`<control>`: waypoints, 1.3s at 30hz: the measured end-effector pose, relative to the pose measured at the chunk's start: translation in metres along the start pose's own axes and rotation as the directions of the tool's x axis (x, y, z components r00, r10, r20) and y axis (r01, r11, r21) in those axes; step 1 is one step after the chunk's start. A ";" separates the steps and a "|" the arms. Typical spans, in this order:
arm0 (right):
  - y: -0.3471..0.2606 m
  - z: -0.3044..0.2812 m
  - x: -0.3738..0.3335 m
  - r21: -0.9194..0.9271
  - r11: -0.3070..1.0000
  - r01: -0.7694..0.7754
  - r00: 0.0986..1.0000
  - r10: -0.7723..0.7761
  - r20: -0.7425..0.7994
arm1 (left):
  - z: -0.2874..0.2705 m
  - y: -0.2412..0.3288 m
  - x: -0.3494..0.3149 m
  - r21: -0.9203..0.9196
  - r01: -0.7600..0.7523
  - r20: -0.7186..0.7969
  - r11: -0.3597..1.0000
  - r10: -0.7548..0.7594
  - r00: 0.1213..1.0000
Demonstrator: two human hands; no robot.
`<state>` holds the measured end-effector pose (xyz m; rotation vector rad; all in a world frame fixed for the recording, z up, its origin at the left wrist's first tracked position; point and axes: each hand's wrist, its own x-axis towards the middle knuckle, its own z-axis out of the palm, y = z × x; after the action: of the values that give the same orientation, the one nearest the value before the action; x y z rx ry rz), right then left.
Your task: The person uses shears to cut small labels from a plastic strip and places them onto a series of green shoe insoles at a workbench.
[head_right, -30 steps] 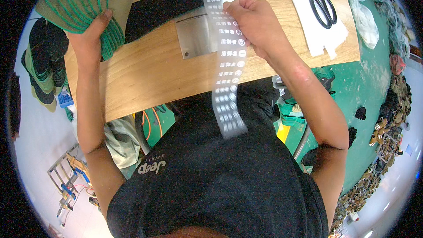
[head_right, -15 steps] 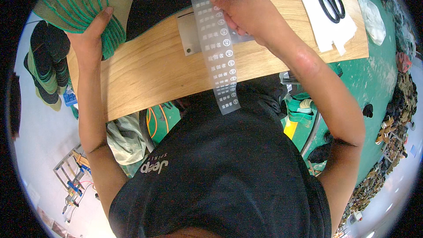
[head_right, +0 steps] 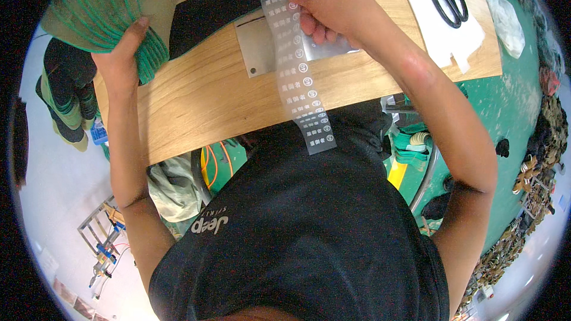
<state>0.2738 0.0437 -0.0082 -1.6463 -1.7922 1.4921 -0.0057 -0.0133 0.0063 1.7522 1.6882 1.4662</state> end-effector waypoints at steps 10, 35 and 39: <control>-0.005 0.001 -0.001 -0.105 0.986 0.130 0.985 -0.117 0.124 | -0.003 0.000 -0.004 -0.133 0.037 -0.139 0.990 -0.056 0.989; 0.016 -0.007 -0.020 0.277 0.960 0.046 0.997 -0.062 0.048 | 0.037 0.025 -0.013 0.115 -0.035 -0.021 0.993 0.037 0.999; 0.018 -0.008 -0.019 0.332 0.942 0.054 0.996 -0.073 0.046 | 0.039 0.021 -0.009 0.285 -0.024 0.107 0.958 -0.007 0.994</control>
<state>0.2954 0.0279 -0.0116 -1.3810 -1.5029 1.7161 0.0388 -0.0107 0.0014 1.9458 1.9147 1.1529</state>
